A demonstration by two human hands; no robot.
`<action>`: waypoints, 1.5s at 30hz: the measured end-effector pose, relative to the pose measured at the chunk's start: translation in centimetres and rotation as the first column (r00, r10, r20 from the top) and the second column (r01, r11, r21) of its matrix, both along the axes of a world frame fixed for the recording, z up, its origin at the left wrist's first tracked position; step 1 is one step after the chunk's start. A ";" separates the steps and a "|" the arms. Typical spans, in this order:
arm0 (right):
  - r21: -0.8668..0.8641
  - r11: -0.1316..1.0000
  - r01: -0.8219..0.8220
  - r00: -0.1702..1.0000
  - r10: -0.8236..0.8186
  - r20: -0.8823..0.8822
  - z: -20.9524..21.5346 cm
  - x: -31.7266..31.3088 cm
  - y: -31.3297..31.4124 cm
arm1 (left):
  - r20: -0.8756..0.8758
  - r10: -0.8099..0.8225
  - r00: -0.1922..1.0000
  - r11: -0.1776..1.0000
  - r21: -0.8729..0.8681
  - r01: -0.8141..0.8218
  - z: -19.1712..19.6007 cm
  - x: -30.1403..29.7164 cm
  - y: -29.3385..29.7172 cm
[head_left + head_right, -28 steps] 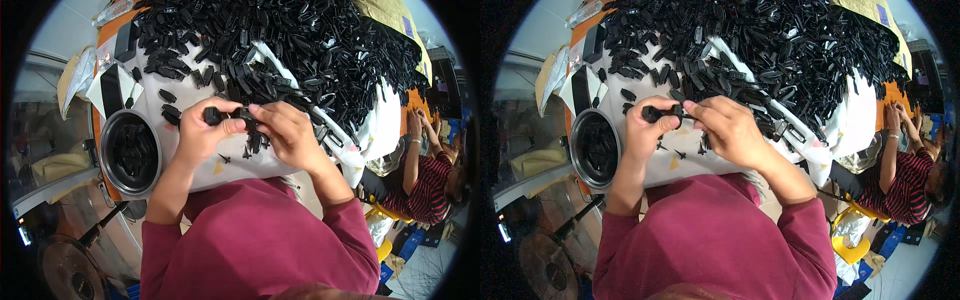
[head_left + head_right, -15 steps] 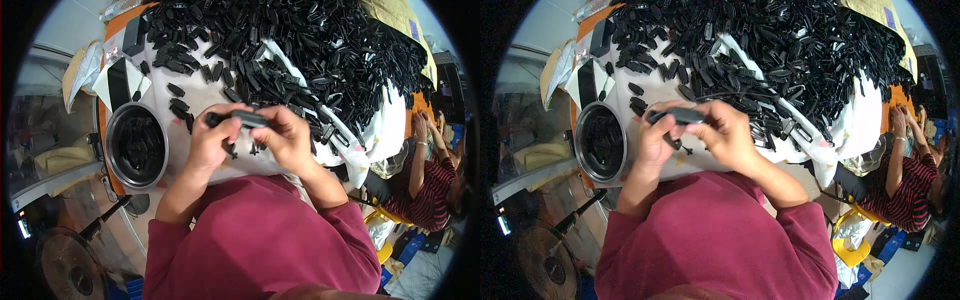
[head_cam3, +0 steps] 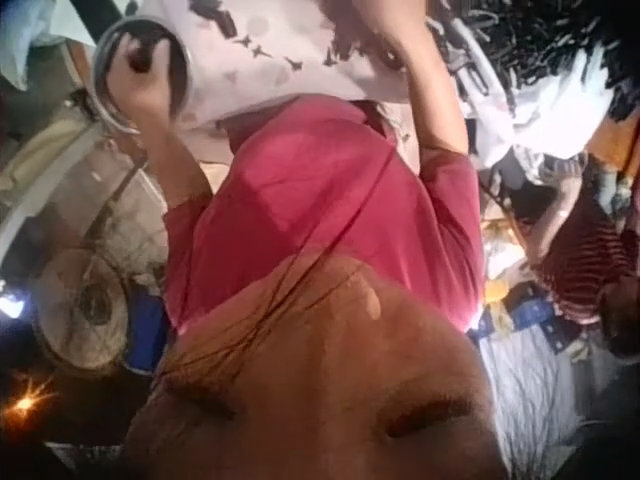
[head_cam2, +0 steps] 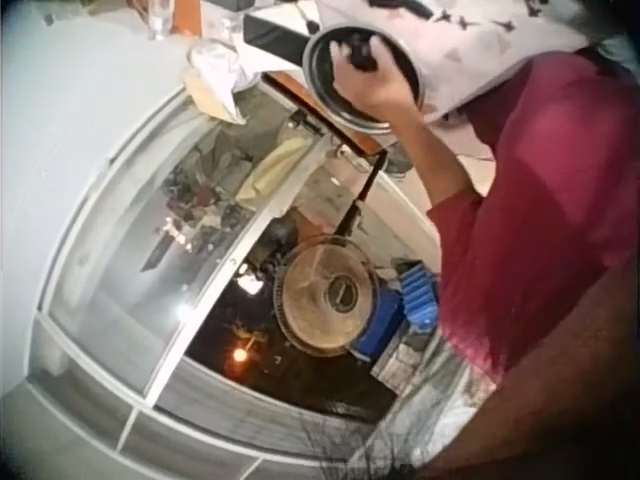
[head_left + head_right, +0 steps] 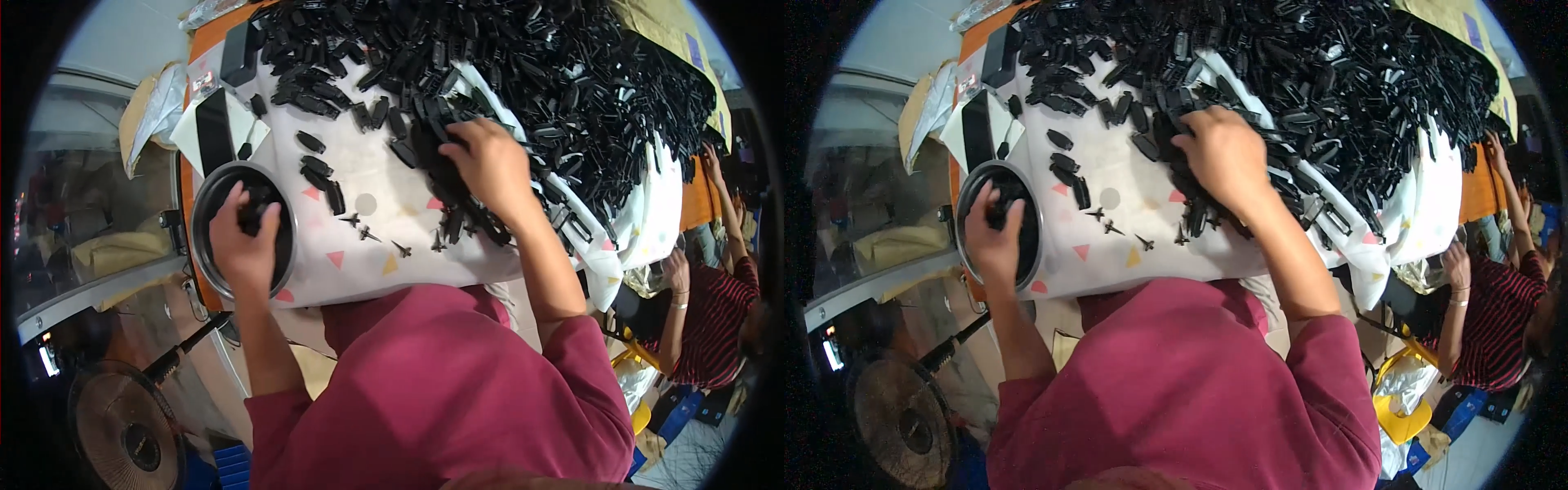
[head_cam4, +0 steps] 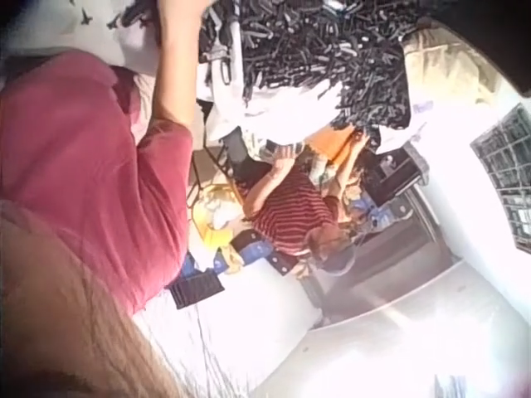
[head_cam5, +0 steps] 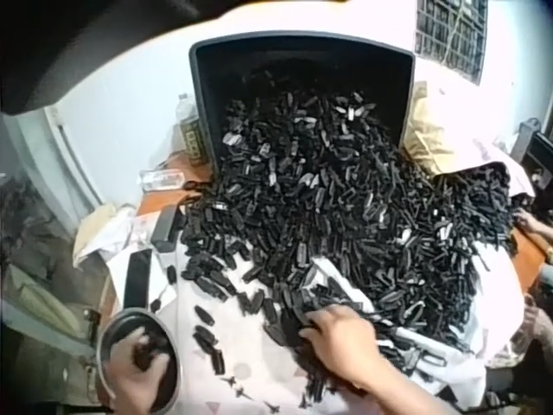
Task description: Assembling small black plastic components by hand at a workbench.
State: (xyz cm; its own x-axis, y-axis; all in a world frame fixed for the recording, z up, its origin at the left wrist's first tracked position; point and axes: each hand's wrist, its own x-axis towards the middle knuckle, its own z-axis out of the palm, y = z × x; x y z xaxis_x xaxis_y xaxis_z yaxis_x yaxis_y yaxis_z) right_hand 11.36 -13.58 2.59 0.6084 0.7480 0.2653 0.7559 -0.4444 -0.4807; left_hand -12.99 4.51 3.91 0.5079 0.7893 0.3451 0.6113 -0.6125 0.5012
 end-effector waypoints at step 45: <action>0.381 0.906 0.183 0.733 0.132 -0.667 -0.6 -3.3 -4.2 | 0.758 -0.091 0.646 0.093 -0.640 0.763 -2.8 8.7 -7.4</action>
State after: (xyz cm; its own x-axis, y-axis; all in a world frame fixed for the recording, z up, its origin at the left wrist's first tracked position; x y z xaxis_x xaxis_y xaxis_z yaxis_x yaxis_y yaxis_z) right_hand 8.08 -17.82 1.98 0.7566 0.6521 0.0487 0.1582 -0.1102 -0.9812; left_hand -4.27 -2.88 1.16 0.9263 0.3692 -0.0754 -0.0783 0.3842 0.9199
